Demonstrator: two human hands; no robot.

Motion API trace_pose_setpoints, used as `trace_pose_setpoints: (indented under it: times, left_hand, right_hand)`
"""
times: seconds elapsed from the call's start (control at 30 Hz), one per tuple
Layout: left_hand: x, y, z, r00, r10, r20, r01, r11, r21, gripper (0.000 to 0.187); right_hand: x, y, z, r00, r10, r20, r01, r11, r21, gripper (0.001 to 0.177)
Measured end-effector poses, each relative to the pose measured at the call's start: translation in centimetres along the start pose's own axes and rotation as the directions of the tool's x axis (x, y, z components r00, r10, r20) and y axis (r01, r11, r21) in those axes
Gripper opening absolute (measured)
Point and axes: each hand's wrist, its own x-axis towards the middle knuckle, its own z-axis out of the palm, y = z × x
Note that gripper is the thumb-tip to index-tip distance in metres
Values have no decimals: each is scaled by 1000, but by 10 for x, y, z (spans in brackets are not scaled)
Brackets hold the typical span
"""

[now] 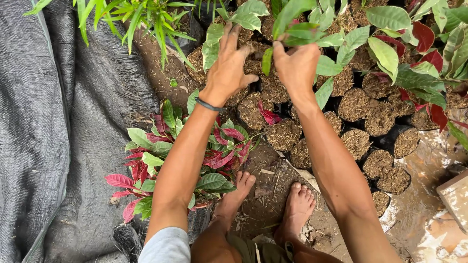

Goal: The person is planting small seedlings into individual soil-filled bags. They pick up seedlings from a larger container, place them into the soil bags, and press the soil around the base to secure them.

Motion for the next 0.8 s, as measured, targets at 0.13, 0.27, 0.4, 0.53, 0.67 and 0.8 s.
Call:
trace_pose_setpoints:
  times: [0.13,0.27,0.4,0.53,0.67,0.8]
  left_hand:
    - [-1,-9,-5,990,19,-140,3,988,156,89]
    - [2,-6,-8,990,-113,80,116,993,-35,87]
    - [3,0,-8,966,-177,186,194,978,-76,87]
    - [7,-8,0,966,-168,195,188,978,-92,79]
    - [8,-15,13,979,-109,175,124,989,-75,79]
    - [12,-24,22,994,2,113,6,997,-73,79]
  right_hand:
    - [-5,4,17,976,-215,44,219,965,-141,6]
    - [-5,0,29,923,-373,97,383,864,-326,16]
    - [0,15,38,930,-337,148,368,863,-347,16]
    - [-2,8,32,887,-410,211,452,863,-226,16]
    - [-3,18,35,852,-463,243,510,839,-191,31]
    - [3,31,35,865,-299,402,390,906,-164,28]
